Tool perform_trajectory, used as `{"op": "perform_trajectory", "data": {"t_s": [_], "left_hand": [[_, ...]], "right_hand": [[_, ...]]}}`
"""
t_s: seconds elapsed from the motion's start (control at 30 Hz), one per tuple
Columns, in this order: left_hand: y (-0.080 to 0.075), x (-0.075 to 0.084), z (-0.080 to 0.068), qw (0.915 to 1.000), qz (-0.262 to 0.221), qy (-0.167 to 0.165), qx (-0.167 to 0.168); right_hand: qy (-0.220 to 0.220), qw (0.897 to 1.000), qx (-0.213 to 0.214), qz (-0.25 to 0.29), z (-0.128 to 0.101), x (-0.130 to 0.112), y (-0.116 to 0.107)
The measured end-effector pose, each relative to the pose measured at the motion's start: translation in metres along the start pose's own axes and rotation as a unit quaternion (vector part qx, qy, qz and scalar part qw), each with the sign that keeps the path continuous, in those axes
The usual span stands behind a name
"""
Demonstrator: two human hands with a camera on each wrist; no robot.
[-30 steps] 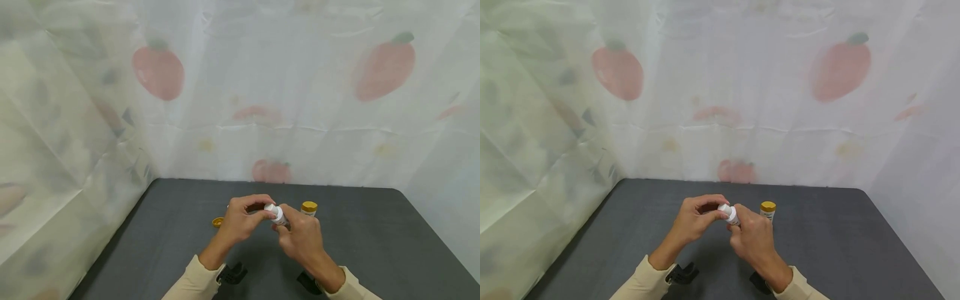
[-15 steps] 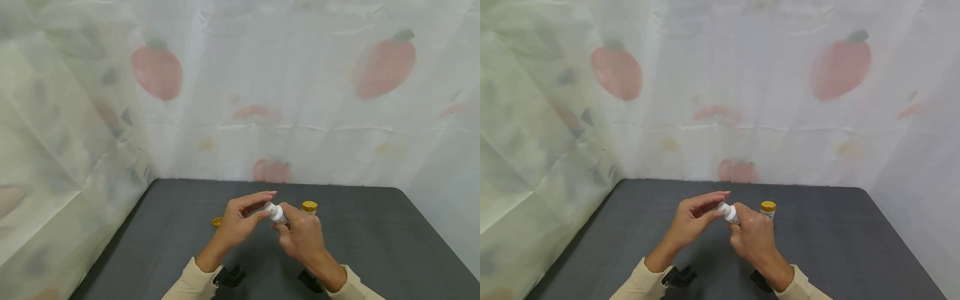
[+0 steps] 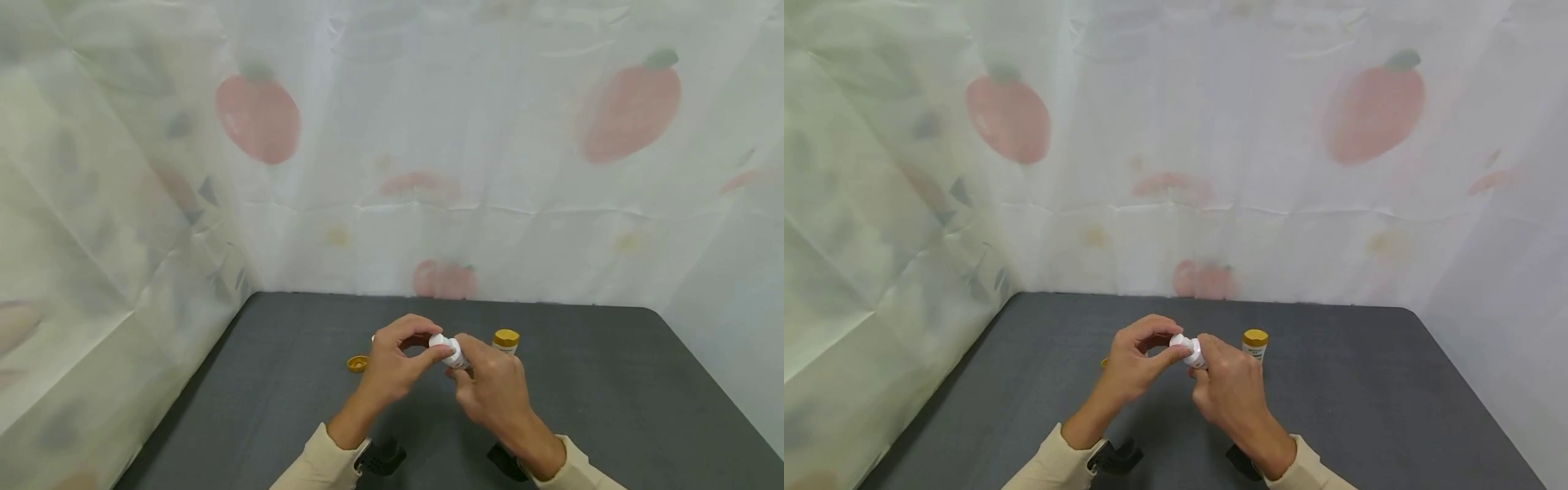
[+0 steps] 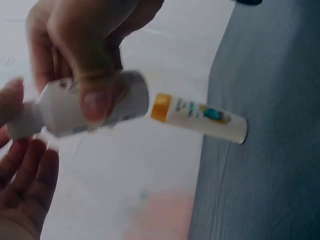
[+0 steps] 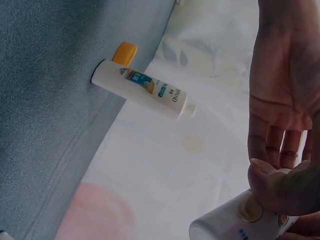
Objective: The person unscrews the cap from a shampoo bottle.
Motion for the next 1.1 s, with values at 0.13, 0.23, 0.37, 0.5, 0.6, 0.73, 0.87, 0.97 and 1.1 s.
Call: {"op": "perform_trajectory", "data": {"t_s": [0.13,0.23,0.37,0.5,0.6,0.73,0.87,0.97,1.1], "left_hand": [[0.0053,0.0016,-0.0013,0.9998,0.002,-0.014,0.016],[0.0060,0.0045,-0.0021,0.9997,-0.023,-0.010,0.003],[0.0047,0.0080,-0.0026,0.9989,-0.036,-0.013,-0.027],[0.0031,0.0092,-0.0012,0.9992,-0.016,-0.021,-0.030],[0.0027,0.0088,0.0007,0.9996,0.000,-0.021,-0.020],[0.0048,0.0072,0.0019,0.9993,0.013,-0.028,-0.018],[0.0063,0.0071,0.0013,0.9987,-0.037,-0.030,-0.016],[0.0058,0.0079,0.0000,0.9946,-0.100,-0.020,-0.020],[0.0065,0.0066,-0.0005,0.9889,-0.140,-0.020,-0.046]], "right_hand": [[-0.004,1.000,0.003,0.003,-0.0004,0.0020,0.0007],[0.003,1.000,-0.003,0.006,0.0001,0.0034,0.0008],[0.014,1.000,-0.014,0.009,0.0010,0.0038,-0.0002],[0.017,1.000,-0.015,0.015,0.0009,0.0033,-0.0013],[0.014,1.000,-0.012,0.018,0.0002,0.0031,-0.0014],[0.011,1.000,-0.009,0.016,-0.0012,0.0027,-0.0019],[0.018,1.000,-0.016,0.019,-0.0004,0.0025,-0.0034],[0.029,0.999,-0.027,0.032,0.0016,0.0025,-0.0044],[0.041,0.998,-0.034,0.042,0.0030,0.0028,-0.0061]]}}
Point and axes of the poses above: each hand's wrist, its own z-axis towards the middle knuckle, its own y-axis out of the palm, x = y × z, the point moved 4 cm from there along z, towards the middle knuckle, and after that the axes turned 8 degrees about -x, right-handed, at the moved point
